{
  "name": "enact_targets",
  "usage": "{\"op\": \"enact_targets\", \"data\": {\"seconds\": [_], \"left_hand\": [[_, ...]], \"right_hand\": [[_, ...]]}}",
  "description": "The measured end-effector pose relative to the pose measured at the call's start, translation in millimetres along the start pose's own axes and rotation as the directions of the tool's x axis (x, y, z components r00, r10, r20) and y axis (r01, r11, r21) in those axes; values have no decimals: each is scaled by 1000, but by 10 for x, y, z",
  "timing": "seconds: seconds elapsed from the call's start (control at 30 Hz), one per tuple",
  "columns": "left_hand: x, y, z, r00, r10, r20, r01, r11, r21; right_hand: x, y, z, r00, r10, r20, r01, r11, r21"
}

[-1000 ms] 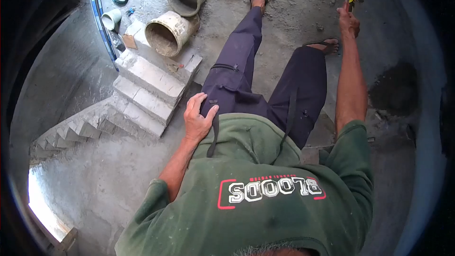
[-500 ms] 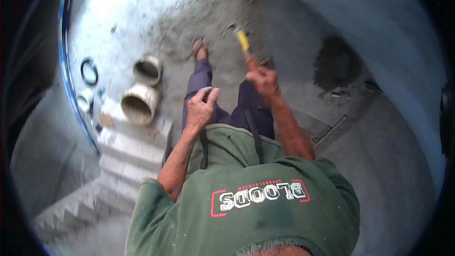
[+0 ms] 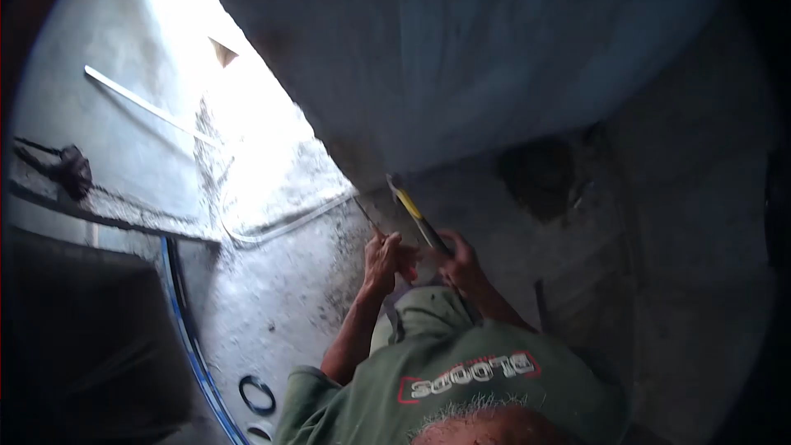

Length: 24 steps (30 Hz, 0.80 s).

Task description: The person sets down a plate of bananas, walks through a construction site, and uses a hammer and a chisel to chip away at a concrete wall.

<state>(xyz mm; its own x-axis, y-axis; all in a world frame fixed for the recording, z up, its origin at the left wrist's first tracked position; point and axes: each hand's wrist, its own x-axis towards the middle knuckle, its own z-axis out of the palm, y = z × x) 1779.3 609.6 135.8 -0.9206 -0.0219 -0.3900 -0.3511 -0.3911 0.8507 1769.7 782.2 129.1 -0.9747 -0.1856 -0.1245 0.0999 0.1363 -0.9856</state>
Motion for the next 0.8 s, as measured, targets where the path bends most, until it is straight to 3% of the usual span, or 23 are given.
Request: {"op": "enact_targets", "data": {"seconds": [0.03, 0.07, 0.13, 0.23, 0.27, 0.3, 0.33, 0.37, 0.4, 0.43, 0.5, 0.57, 0.6, 0.7, 0.77, 0.8], "left_hand": [[104, 111, 9, 996, -14, -91, 21, 997, 76], [189, 205, 40, 981, -26, -192, 54, 988, 142], [279, 407, -17, 987, -17, -163, 54, 972, 227], [474, 533, -41, 989, 46, -142, 5, 942, 336], [507, 591, 40, 988, 56, -145, -3, 940, 340], [615, 705, 152, 983, 155, -100, -115, 940, 321], [702, 806, 244, 968, 244, -59, -216, 930, 298], [849, 891, 295, 965, 255, -62, -225, 927, 299], [1023, 974, 331, 788, 597, 148, -560, 597, 574], [1192, 1042, 375, 503, 745, 439, -730, 94, 677], [796, 1737, 1063, 855, 501, 133, -485, 684, 546], [855, 2025, 1281, 849, 487, 206, -525, 729, 439], [879, 2139, 1383, 817, 549, 179, -565, 697, 442], [1258, 2390, 1506, 620, 766, 168, -749, 515, 418], [1238, 2577, 1559, 779, 590, 211, -625, 754, 201], [1287, 2639, 1560, 789, 571, 224, -611, 765, 204]], "right_hand": [[-36, -111, -111, 944, 322, 77, -331, 917, 224], [-91, -86, -231, 950, 308, 56, -312, 911, 270], [-78, -236, -398, 963, 267, 34, -264, 912, 312], [-129, -767, -657, 990, 135, -39, -118, 949, 293], [-125, -871, -735, 994, -1, -111, 29, 966, 256], [-44, -942, -817, 973, -150, -177, 186, 960, 208], [35, -935, -870, 972, -161, -173, 196, 957, 214], [127, -910, -927, 893, -397, -211, 415, 909, 43], [184, -934, -984, 766, -609, -206, 595, 793, -133], [221, -1010, -1058, 768, -609, -199, 595, 793, -132], [348, -1325, -1192, 849, -482, -217, 521, 833, 187], [555, -1386, -1441, 783, -487, -387, 595, 767, 241], [611, -1412, -1500, 790, -477, -385, 586, 772, 246], [683, -1470, -1571, 733, -586, -344, 668, 716, 204], [644, -1357, -1465, 817, -446, -366, 553, 785, 279], [659, -1294, -1428, 818, -429, -383, 545, 792, 277]]}}
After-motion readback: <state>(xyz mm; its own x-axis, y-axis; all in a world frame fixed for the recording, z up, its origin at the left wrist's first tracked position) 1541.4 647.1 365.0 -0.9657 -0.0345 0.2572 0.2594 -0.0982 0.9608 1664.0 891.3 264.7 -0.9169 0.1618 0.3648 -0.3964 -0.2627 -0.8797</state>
